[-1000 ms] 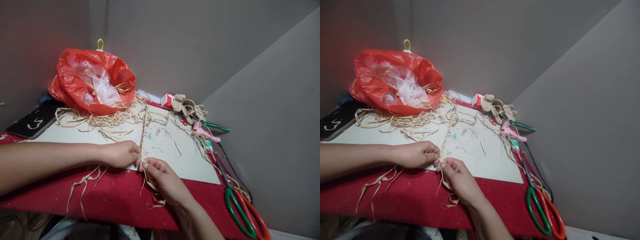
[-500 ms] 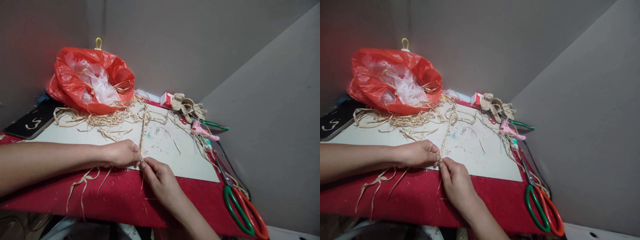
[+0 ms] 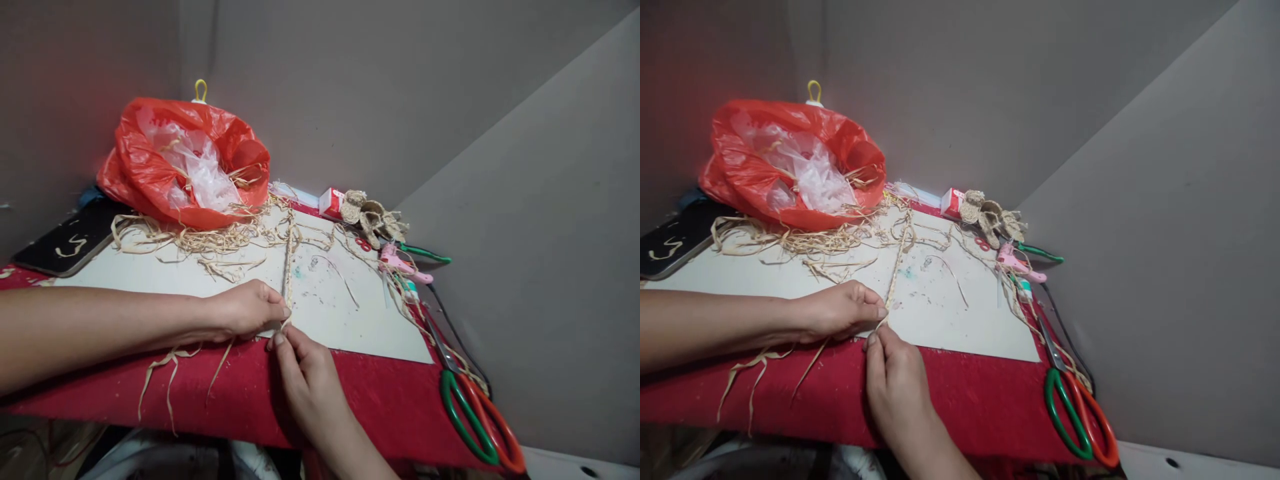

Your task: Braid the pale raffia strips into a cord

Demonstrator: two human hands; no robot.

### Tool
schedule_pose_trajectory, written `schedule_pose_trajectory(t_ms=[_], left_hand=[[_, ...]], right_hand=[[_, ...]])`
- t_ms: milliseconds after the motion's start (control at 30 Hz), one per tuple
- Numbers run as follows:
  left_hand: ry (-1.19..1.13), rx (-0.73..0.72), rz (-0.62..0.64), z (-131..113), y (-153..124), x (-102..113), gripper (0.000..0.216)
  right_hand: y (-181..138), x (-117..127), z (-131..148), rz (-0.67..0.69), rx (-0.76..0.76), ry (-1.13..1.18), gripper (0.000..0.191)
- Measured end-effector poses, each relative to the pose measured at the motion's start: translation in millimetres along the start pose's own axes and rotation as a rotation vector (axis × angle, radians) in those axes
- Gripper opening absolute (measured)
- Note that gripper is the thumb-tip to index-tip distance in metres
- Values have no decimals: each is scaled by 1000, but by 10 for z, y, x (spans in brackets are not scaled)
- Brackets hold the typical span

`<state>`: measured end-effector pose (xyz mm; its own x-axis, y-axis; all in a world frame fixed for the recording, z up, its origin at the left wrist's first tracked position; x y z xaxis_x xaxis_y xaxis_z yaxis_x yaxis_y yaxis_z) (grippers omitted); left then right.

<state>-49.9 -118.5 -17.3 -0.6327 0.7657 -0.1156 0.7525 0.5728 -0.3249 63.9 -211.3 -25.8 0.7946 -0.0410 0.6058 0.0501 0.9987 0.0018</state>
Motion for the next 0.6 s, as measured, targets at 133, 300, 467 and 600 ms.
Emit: schedule_pose_trajectory(t_ms=[133,300,467,600], left_hand=[[-113,6,37,-8,-26,-5,29],[-133,-20,24,15,-46,-54,28],[-155,-32,-18,38,-71,-124,25],[-120,-34,-18,51,-67,-112,26]], right_hand=[[-27,-31,-87,-57,44,-323,29],[-54,-9,-113,-130,140,-632,29],[-89,-159,-43,-86,209,-808,24],[-280,-129,57,130,294,-813,20]])
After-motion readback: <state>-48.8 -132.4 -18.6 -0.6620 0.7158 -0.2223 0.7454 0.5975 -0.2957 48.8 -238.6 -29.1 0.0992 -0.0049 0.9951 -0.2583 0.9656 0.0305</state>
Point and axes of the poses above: each hand's wrist, its own y-axis towards the middle knuckle, its own x-axis out of the back of the hand, z = x × y, the point moved 1 cm from there along y, towards the middle knuckle, and after that the axes turned 1 degree about -x, right-handed, at the moved point
